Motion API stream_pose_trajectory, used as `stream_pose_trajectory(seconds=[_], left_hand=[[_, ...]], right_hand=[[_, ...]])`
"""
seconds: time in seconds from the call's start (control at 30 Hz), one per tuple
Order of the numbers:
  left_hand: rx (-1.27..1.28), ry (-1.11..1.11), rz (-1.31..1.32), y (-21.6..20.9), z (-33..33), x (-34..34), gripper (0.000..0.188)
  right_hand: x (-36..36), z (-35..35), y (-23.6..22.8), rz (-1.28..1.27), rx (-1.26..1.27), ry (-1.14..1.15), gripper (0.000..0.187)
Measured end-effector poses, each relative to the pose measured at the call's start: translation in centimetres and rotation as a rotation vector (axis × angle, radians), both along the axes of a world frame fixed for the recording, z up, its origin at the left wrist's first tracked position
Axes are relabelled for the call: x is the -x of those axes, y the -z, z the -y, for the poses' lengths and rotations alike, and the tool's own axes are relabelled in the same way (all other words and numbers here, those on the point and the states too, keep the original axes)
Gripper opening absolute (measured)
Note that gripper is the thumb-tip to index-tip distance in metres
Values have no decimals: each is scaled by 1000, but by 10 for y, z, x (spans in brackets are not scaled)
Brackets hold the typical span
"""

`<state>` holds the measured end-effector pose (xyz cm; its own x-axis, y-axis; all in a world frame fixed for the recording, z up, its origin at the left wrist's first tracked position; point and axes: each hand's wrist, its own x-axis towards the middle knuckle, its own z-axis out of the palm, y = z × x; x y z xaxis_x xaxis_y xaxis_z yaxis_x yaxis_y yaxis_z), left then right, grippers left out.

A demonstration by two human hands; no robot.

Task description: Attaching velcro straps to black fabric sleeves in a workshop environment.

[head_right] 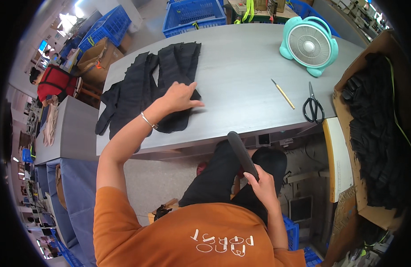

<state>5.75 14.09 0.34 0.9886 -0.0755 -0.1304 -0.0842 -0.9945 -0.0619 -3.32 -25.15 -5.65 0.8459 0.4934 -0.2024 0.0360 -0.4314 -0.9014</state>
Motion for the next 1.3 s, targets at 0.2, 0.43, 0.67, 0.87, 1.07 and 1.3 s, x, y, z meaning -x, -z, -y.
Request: stream_pose_trajectory(seconds=[0.2, 0.43, 0.67, 0.87, 1.07, 1.3], left_hand=[[654, -124, -21, -15, 35, 36, 79], [708, -371, 782, 26, -13, 44, 25], [519, -183, 476, 38, 4, 54, 56], [503, -296, 625, 64, 11, 67, 72], [472, -323, 610, 64, 3, 38, 27], [707, -154, 655, 70, 86, -28, 17]], right_hand=[[0, 13, 11, -22, 21, 6, 30], [-3, -2, 6, -70, 20, -4, 44], [0, -17, -10, -55, -18, 16, 50], [4, -5, -3, -106, 68, -12, 48], [-5, 2, 0, -77, 0, 118, 33], [-9, 26, 15, 189, 55, 165, 19]])
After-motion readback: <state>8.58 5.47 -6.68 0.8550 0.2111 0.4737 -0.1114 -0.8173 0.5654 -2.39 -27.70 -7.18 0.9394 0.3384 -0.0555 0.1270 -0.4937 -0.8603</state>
